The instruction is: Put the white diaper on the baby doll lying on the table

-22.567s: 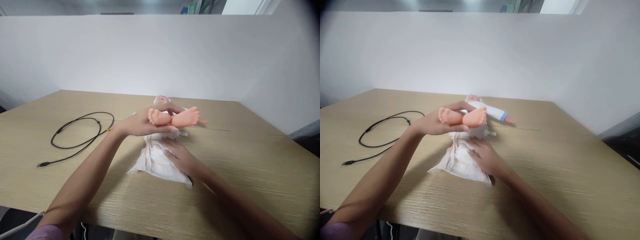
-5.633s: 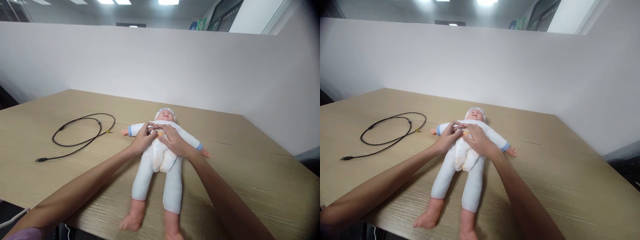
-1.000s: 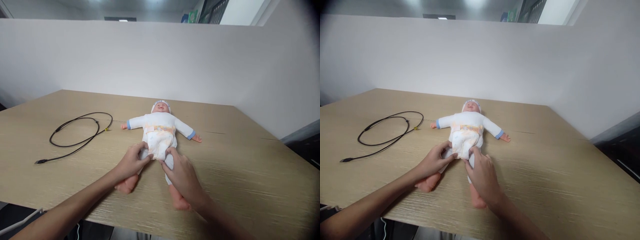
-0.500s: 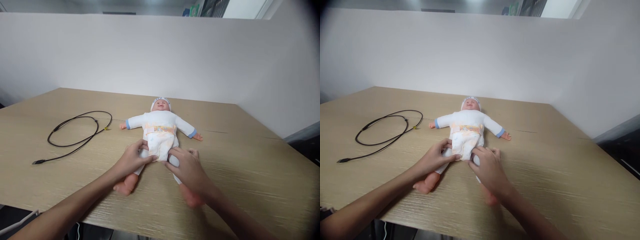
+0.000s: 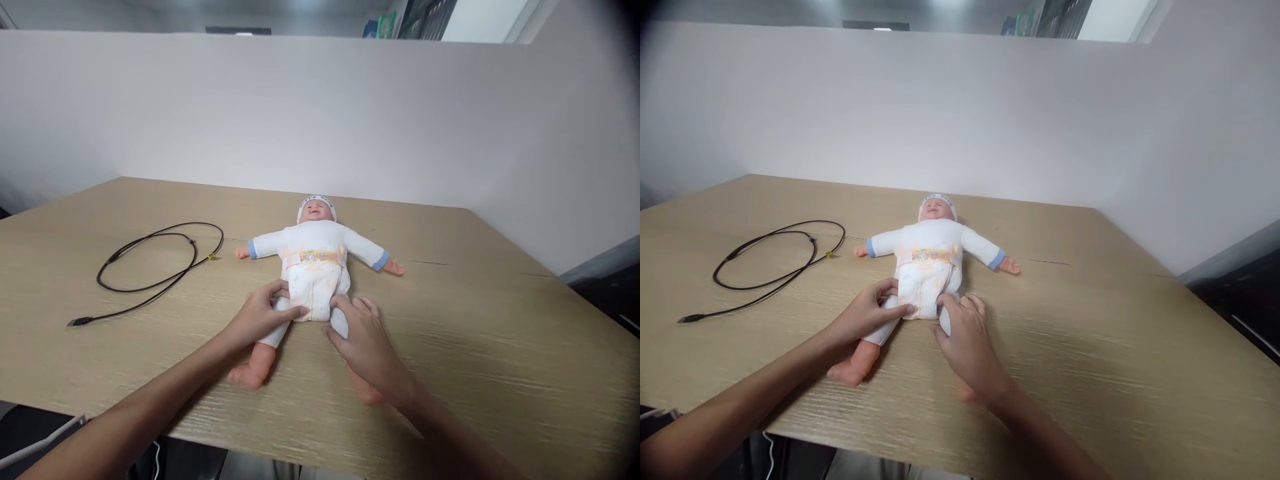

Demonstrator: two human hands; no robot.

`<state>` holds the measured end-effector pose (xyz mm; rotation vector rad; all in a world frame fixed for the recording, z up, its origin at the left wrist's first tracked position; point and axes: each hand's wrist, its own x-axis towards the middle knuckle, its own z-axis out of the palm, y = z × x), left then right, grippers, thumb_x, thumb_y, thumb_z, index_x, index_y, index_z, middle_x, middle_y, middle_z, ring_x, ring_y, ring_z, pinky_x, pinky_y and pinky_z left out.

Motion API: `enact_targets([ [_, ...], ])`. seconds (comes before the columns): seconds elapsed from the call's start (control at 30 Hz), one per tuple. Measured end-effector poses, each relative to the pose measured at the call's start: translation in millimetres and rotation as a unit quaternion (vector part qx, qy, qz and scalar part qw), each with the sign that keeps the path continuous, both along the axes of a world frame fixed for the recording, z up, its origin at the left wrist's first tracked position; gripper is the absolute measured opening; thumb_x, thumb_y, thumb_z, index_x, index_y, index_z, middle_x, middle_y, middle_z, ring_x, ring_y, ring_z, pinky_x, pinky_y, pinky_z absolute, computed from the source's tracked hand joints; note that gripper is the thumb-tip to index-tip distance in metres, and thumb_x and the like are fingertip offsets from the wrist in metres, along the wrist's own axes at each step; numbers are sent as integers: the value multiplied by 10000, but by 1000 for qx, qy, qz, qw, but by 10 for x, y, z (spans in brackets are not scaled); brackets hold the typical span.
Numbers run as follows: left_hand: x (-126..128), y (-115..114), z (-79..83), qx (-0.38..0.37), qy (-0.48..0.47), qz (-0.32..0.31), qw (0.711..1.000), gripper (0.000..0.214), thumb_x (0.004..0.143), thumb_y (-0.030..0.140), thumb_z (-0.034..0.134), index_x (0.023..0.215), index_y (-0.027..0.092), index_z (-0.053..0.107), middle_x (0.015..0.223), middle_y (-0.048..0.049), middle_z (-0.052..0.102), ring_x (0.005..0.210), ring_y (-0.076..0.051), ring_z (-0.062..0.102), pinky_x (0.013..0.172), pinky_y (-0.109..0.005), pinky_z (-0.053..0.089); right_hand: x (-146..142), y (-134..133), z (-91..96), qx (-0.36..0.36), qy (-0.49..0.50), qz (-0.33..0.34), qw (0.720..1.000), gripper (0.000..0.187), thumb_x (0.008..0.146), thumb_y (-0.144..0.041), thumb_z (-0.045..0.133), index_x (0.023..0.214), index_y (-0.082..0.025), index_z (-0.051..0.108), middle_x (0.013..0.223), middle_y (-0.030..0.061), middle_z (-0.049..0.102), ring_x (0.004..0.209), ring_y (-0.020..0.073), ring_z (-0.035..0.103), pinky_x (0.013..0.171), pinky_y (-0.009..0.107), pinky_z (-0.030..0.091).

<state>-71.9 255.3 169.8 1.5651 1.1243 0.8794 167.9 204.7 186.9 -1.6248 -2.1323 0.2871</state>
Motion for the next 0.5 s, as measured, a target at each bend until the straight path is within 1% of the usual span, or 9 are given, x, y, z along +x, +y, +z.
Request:
enact_targets([
  [0.13,0,5,17,-7,-10,-12,1000,370,818,414,897,1117,240,763,1157,-56,823,1112,-292,744,1007,-428,530,-19,15,35,-10,74,-24,997,270,870,-228,786,1071,-244,606,1107,43,770,1080,306,691,1021,465,399],
  [0.23,-1,-32,32,-14,-10,-3,1000,393,807,415,907,1116,234,747,1149,-50,813,1112,-290,732,1008,-424,522,-44,-2,41,-6,122,-51,991,367,848,-276,824,1118,-250,577,1142,49,789,1081,310,709,1006,462,410],
  [0.33,0,-79,38,-5,-7,10,1000,417,805,417,911,1128,234,721,1167,-46,803,1136,-285,726,1021,-418,517,-50,-15,6,12,155,-68,985,474,831,-309,847,1161,-251,512,1094,51,807,1076,316,718,1026,475,416],
  [0.4,3,-106,50,10,12,19,1000,423,804,431,911,1125,238,712,1143,-41,806,1108,-282,730,997,-416,520,-38,-17,-28,16,172,-79,982,505,823,-333,859,1154,-253,486,1057,44,818,1073,316,727,1036,480,422],
  [0.5,6,-128,96,42,68,27,996,405,813,481,896,1092,242,724,1096,-39,813,1041,-288,728,966,-429,512,-10,-19,-59,22,170,-102,980,490,812,-391,871,1115,-255,512,1108,71,819,1097,324,727,1035,485,428],
])
